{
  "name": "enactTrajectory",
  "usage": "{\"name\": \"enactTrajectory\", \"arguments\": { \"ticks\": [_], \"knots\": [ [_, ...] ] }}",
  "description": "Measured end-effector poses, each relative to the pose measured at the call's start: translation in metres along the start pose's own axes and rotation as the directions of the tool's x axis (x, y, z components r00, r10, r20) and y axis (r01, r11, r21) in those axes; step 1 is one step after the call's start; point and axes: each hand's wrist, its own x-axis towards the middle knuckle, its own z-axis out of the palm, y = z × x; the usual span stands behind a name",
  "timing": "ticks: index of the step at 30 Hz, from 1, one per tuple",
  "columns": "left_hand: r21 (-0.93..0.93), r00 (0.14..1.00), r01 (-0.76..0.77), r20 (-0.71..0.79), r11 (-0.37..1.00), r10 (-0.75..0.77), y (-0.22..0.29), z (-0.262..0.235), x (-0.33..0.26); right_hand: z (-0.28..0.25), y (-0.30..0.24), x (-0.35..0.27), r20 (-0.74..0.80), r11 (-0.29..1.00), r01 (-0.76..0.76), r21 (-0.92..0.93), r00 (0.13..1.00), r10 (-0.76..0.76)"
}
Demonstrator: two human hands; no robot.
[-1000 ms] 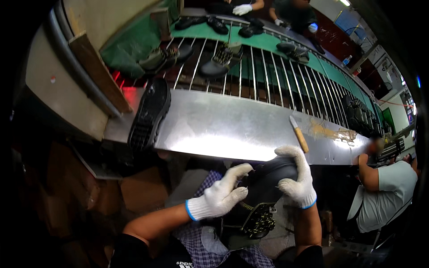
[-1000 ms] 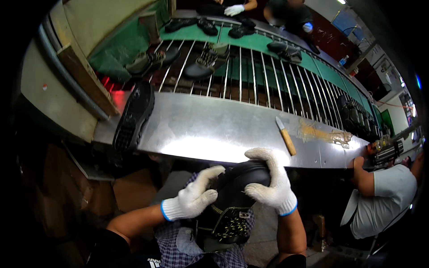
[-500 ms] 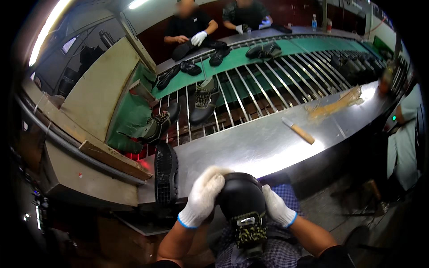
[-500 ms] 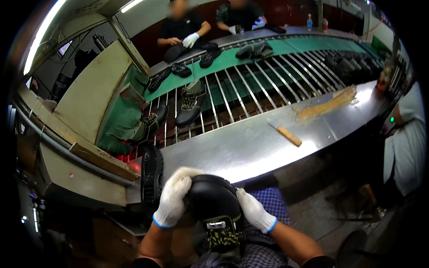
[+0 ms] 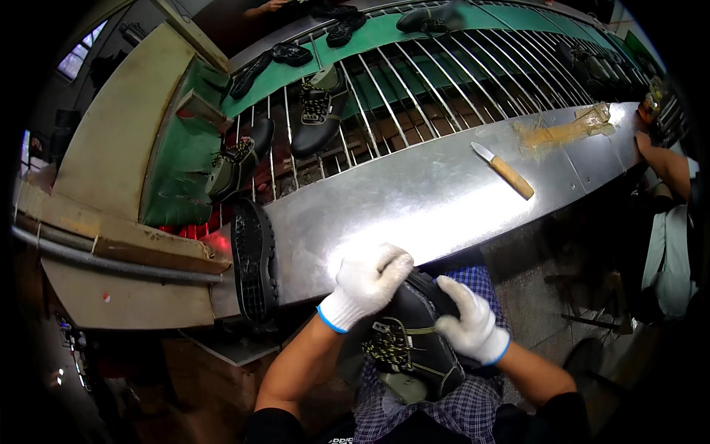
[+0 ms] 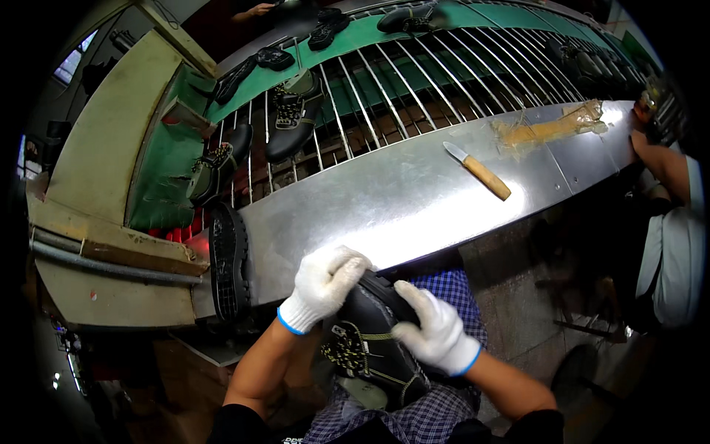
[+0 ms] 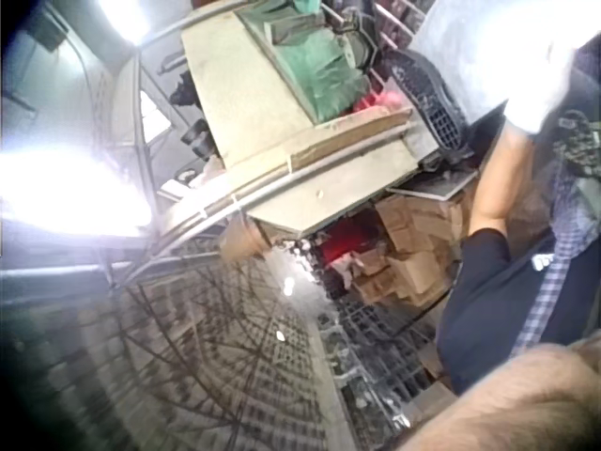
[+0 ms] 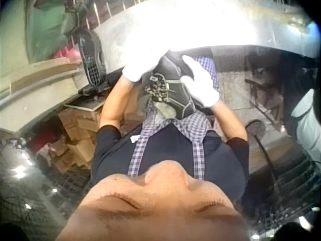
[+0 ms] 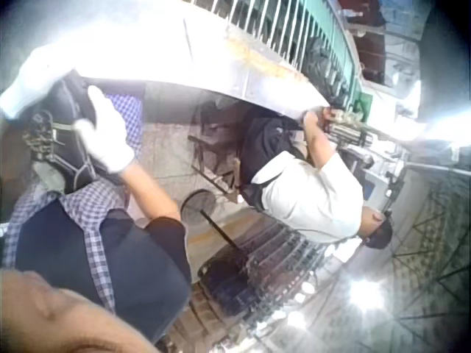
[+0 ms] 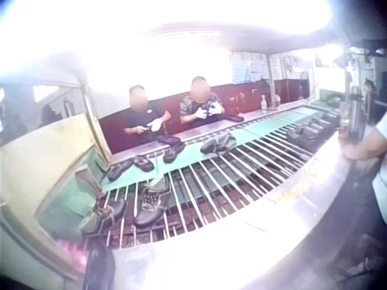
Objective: The person picks up shoes from a conveyor belt, wipes the soles and edges with a small brush, and places them back onto the belt.
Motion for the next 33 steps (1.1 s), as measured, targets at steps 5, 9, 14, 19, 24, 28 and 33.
{"name": "enactTrajectory", "arguments": {
  "ticks": [5,9,14,19,24,28,33],
  "knots": [
    [-0.029,1.000,0.018,-0.006,0.999,-0.018,-0.004,-0.005,-0.002,-0.009,0.039,0.027,0.217,0.926,-0.061,-0.372,0.964,0.151],
    [-0.023,0.998,0.002,-0.059,1.000,-0.003,-0.001,0.000,-0.002,0.007,0.024,0.032,0.088,0.978,-0.198,-0.057,0.975,0.203],
    [0.108,0.993,0.118,-0.041,0.987,-0.115,0.008,-0.004,0.003,-0.009,-0.016,0.048,0.251,0.846,-0.532,0.035,0.824,0.508],
    [0.156,0.988,0.152,-0.052,0.976,-0.145,0.011,-0.001,0.004,-0.019,-0.057,0.049,0.222,0.945,-0.292,-0.149,0.921,0.320],
    [0.179,0.981,0.192,-0.013,0.965,-0.193,0.016,-0.003,0.005,-0.032,-0.076,0.038,0.350,0.898,-0.383,-0.217,0.828,0.438],
    [0.153,0.975,0.222,-0.024,0.963,-0.221,0.015,0.000,0.004,-0.042,-0.092,0.027,0.484,0.901,-0.241,-0.362,0.777,0.402],
    [-0.209,0.934,0.052,-0.336,0.976,-0.122,-0.007,0.019,-0.010,-0.057,-0.096,0.024,0.653,0.934,-0.094,-0.344,0.691,0.310]
  ]
}}
